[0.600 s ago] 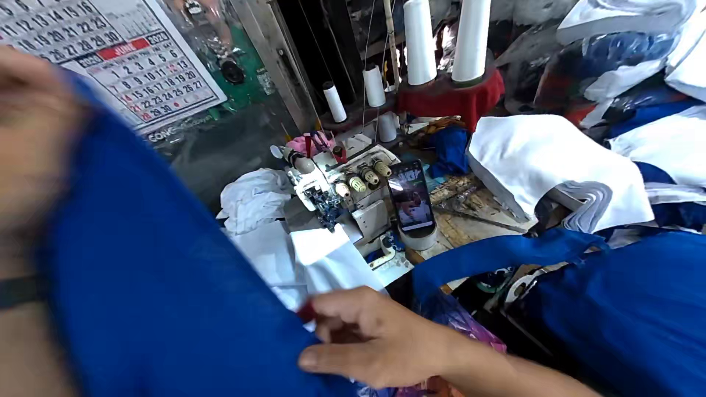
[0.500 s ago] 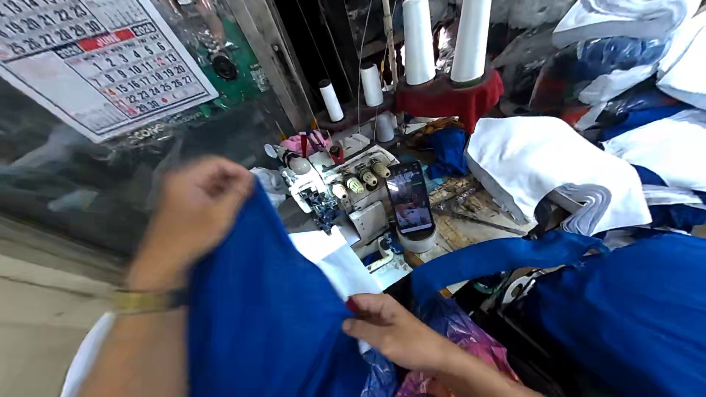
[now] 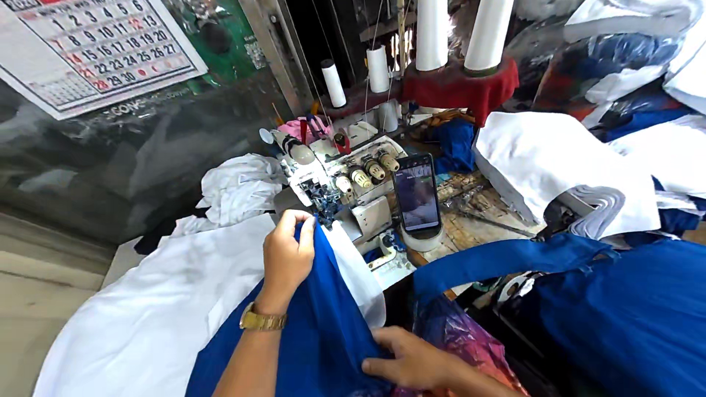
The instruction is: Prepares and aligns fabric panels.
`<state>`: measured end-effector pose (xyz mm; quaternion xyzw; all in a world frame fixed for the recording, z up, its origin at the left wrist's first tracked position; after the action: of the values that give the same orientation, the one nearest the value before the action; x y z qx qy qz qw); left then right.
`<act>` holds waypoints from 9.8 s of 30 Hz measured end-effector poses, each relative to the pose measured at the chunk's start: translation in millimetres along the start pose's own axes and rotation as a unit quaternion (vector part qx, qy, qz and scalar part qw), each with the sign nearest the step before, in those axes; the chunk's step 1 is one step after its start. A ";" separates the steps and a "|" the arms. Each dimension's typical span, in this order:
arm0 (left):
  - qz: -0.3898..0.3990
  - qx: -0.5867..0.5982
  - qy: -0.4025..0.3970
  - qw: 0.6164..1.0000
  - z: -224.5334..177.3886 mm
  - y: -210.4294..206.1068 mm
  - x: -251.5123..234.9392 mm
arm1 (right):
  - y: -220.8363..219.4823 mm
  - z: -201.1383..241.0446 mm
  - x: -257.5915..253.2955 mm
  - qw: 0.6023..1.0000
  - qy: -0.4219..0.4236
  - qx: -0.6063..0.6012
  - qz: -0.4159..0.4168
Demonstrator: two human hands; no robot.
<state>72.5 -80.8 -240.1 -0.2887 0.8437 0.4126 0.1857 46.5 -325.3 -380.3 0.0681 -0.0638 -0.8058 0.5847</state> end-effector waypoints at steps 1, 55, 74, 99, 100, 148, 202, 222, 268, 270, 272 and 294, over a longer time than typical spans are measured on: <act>0.001 -0.008 -0.001 1.000 -0.9 -1.2 -0.2 | -8.7 -14.1 6.6 1.000 -0.017 0.005 0.014; -0.044 -0.003 -0.005 0.999 -0.7 -4.4 9.4 | 35.8 54.8 -3.8 0.993 -0.015 -0.115 -0.020; 0.071 0.059 -0.007 0.996 -30.1 51.6 9.3 | 39.3 45.4 -32.5 0.917 0.044 0.194 -0.346; 0.061 -0.036 -0.046 0.996 -19.6 7.1 15.6 | 24.1 7.1 16.6 0.956 -0.014 -0.097 -0.275; 0.066 -0.037 -0.041 0.996 -21.5 7.6 16.3 | 24.7 7.5 15.6 0.964 -0.021 -0.113 -0.240; 0.021 -0.031 -0.057 0.998 -13.6 1.5 21.7 | 32.4 22.3 12.9 0.982 0.017 -0.021 -0.186; 0.024 -0.190 -0.032 0.981 -48.4 -21.0 39.0 | 63.1 62.5 -67.2 0.975 0.054 -0.059 -0.209; -0.007 0.019 -0.018 1.000 -40.3 -33.0 137.2 | 51.3 65.8 -29.6 0.966 -0.031 -0.228 -0.116; 0.121 0.196 0.080 0.970 -67.3 -9.4 109.2 | 55.7 46.5 -37.1 0.965 -0.022 -0.146 -0.218; 0.165 0.128 0.083 0.975 -59.3 -17.3 114.9 | 55.2 46.0 -35.0 0.959 -0.037 -0.182 -0.214; 0.167 0.092 0.089 0.978 -62.7 -12.4 114.2 | 54.6 45.6 -32.5 0.952 -0.038 -0.226 -0.204; -0.040 -0.057 0.015 0.997 -14.6 6.9 56.2 | 47.7 43.7 -34.0 0.954 -0.031 -0.028 -0.298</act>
<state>24.0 -107.9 -258.4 -0.3386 0.8095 0.4477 0.1725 93.5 -306.6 -327.5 0.0428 -0.0364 -0.9465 0.3179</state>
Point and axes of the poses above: each hand's wrist, its own x-axis away from the middle knuckle, its own y-axis out of the back of the hand, z = x × y, the point moved 2 cm from there along -x, towards the middle knuckle, and after that the axes turned 13 degrees about x, right-handed, at the moved point
